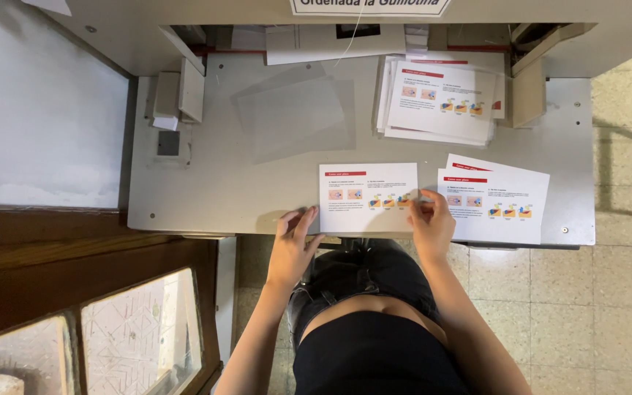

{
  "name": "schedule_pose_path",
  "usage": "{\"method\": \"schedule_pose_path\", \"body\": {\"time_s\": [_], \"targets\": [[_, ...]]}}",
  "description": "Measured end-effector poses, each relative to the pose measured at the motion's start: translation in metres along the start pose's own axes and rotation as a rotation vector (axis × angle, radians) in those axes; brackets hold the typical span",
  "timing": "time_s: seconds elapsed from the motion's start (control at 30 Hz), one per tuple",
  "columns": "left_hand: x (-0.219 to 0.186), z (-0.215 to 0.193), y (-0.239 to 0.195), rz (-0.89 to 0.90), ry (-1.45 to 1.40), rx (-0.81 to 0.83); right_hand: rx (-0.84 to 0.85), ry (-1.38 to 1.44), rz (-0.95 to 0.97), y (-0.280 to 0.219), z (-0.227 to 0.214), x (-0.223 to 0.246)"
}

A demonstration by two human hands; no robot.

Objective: Inserting printed instruction sheets into clear plastic sleeves on a workbench.

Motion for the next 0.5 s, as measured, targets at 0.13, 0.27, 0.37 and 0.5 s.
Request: {"method": "schedule_pose_path", "body": {"time_s": [0.13, 0.27, 0.37, 0.5], "targets": [[-0.002, -0.003, 0.001, 0.050, 0.009, -0.037, 0.009, -0.001, -0.020, 0.000, -0.002, 0.008], [-0.004, -0.005, 0.001, 0.059, 0.023, -0.045, 0.020, -0.142, -0.081, 0.005, -0.005, 0.013], [-0.009, -0.011, 0.004, 0.067, 0.024, -0.050, -0.026, -0.396, -0.197, 0.004, -0.012, 0.018], [-0.017, -0.014, 0.008, -0.013, -0.047, 0.024, -0.056, -0.323, -0.303, -0.004, -0.027, 0.027]]}}
Point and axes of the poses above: each hand's wrist, its own y-axis towards the middle knuckle, its own z-axis out of the palm, x = y × z, the point moved 7 cm from there along y, towards the middle knuckle, and after that the axes turned 14 degrees about -z, right-handed, at the moved point
